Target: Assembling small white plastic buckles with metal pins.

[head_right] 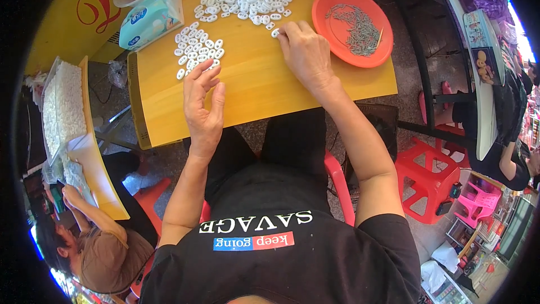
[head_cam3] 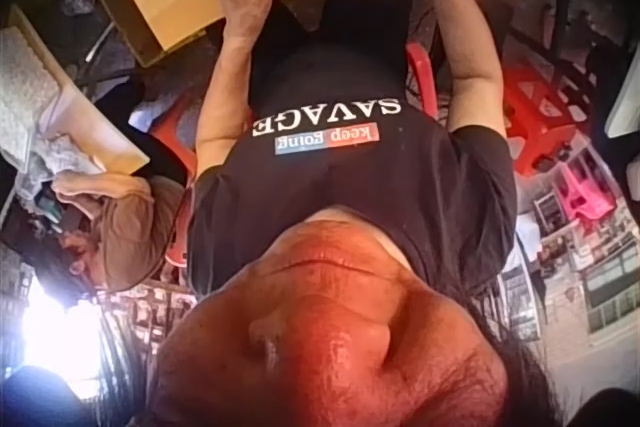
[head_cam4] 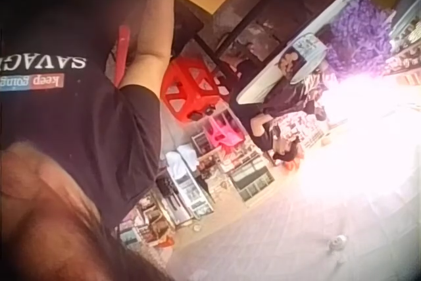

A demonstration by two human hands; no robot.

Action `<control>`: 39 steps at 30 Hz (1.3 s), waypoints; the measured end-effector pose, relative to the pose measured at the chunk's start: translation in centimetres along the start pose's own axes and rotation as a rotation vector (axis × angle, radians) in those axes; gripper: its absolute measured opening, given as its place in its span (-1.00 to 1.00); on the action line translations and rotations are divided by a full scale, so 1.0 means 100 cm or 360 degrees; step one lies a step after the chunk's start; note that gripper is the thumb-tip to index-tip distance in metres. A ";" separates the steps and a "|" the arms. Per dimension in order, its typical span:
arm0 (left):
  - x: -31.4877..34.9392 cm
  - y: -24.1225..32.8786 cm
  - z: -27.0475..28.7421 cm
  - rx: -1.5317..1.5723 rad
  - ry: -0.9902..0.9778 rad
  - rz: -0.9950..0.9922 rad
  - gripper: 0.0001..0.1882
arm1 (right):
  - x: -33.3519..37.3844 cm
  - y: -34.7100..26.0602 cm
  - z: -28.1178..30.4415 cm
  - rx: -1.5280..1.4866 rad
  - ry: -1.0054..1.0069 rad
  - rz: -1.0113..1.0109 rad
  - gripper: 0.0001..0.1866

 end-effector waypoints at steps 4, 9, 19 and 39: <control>0.000 -0.003 0.000 0.0009 0.0008 0.0020 -0.72 | -0.001 -0.003 0.002 0.0025 -0.0017 -0.0057 -0.83; 0.001 -0.005 -0.002 -0.0002 -0.0001 0.0035 -0.73 | -0.003 -0.003 -0.002 0.0053 -0.0048 -0.0042 -0.81; 0.000 -0.008 -0.006 0.0111 0.0005 0.0067 -0.77 | -0.007 0.007 0.003 -0.0144 -0.0143 -0.0096 -0.87; -0.010 0.005 -0.049 0.0670 -0.0045 0.0304 -0.82 | 0.025 -0.032 -0.004 -0.2353 -0.0451 -0.1173 -0.70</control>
Point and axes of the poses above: each hand's wrist, its own x-axis away from the middle knuckle, its own z-axis out of the back of the hand, y = z × x, the point moved 6 cm from there along -x, towards the middle knuckle, and after that the axes turned 3 degrees about y, right-handed, at the moved point
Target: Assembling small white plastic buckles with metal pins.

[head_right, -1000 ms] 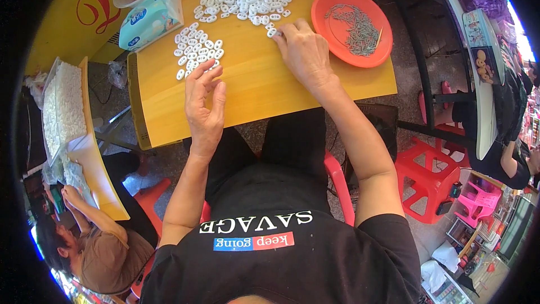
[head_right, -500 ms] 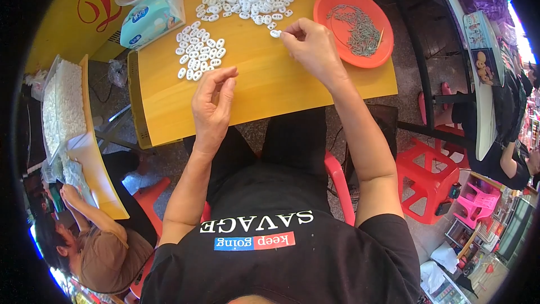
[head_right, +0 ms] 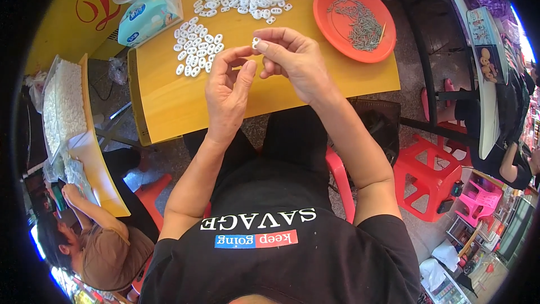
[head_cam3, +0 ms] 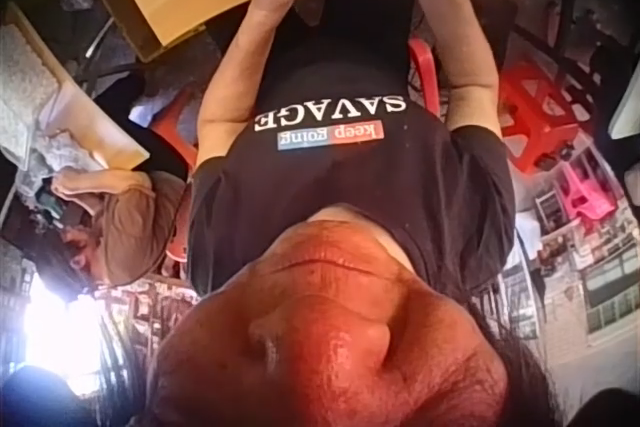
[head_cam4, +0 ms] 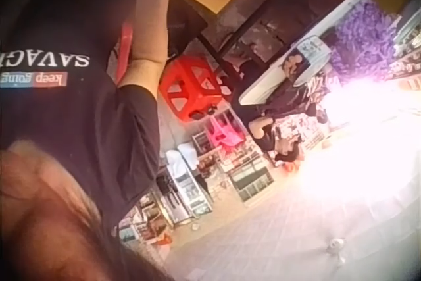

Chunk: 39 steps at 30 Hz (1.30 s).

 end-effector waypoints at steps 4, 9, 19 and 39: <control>-0.004 0.001 0.001 0.0131 0.0109 -0.0045 -0.86 | 0.007 0.005 -0.008 -0.0057 0.0019 0.0037 -0.79; -0.004 -0.003 0.006 0.0136 0.0088 -0.0009 -0.89 | 0.015 0.006 -0.008 0.0171 0.0023 0.0248 -0.82; 0.001 -0.012 -0.004 0.0895 -0.0246 0.0623 -0.80 | 0.026 0.004 -0.001 -0.0013 -0.0062 0.0149 -0.83; 0.006 -0.028 -0.020 0.0455 -0.0436 0.0464 -0.93 | 0.025 -0.103 0.127 0.1885 0.0602 0.0908 -0.88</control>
Point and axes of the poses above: each hand's wrist, its own x-axis away from the middle knuckle, its own z-axis out of the back of the hand, y = z × x, the point moved 6 cm from there along -x, towards the middle knuckle, and after that the axes turned 3 degrees about y, right-handed, at the moved point
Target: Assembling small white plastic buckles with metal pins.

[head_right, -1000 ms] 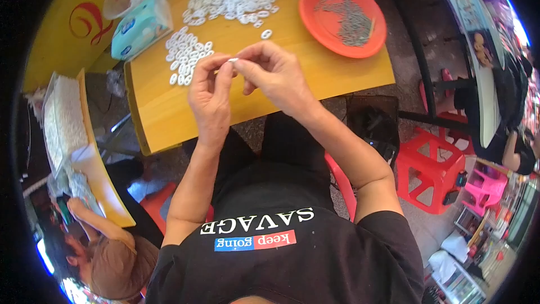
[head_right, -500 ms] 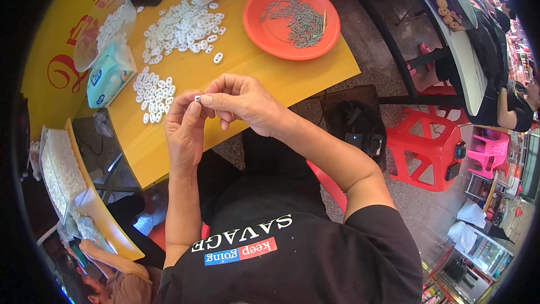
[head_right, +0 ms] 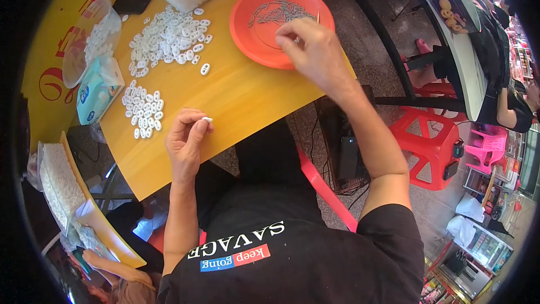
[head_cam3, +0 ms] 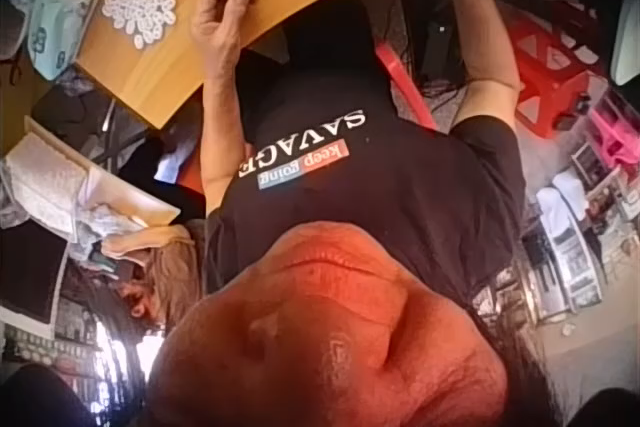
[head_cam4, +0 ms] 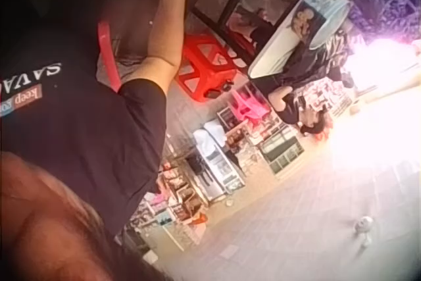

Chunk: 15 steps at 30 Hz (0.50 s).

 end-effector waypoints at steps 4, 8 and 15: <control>0.000 -0.001 -0.002 -0.0271 -0.0068 -0.0002 -0.92 | -0.019 0.023 -0.004 0.0231 -0.0130 -0.0062 -0.88; -0.001 0.000 -0.003 -0.0282 -0.0061 -0.0006 -0.92 | -0.032 0.026 -0.023 0.0409 -0.0171 0.0143 -0.86; -0.001 0.000 -0.002 -0.0315 -0.0071 -0.0009 -0.92 | -0.040 0.025 -0.036 0.0618 -0.0221 0.0191 -0.84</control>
Point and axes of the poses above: each hand's wrist, its own x-axis away from the middle knuckle, its own z-axis out of the back of the hand, y = z × x, the point moved 6 cm from there along -x, towards the middle knuckle, and after that the axes turned 3 degrees about y, right-handed, at the moved point
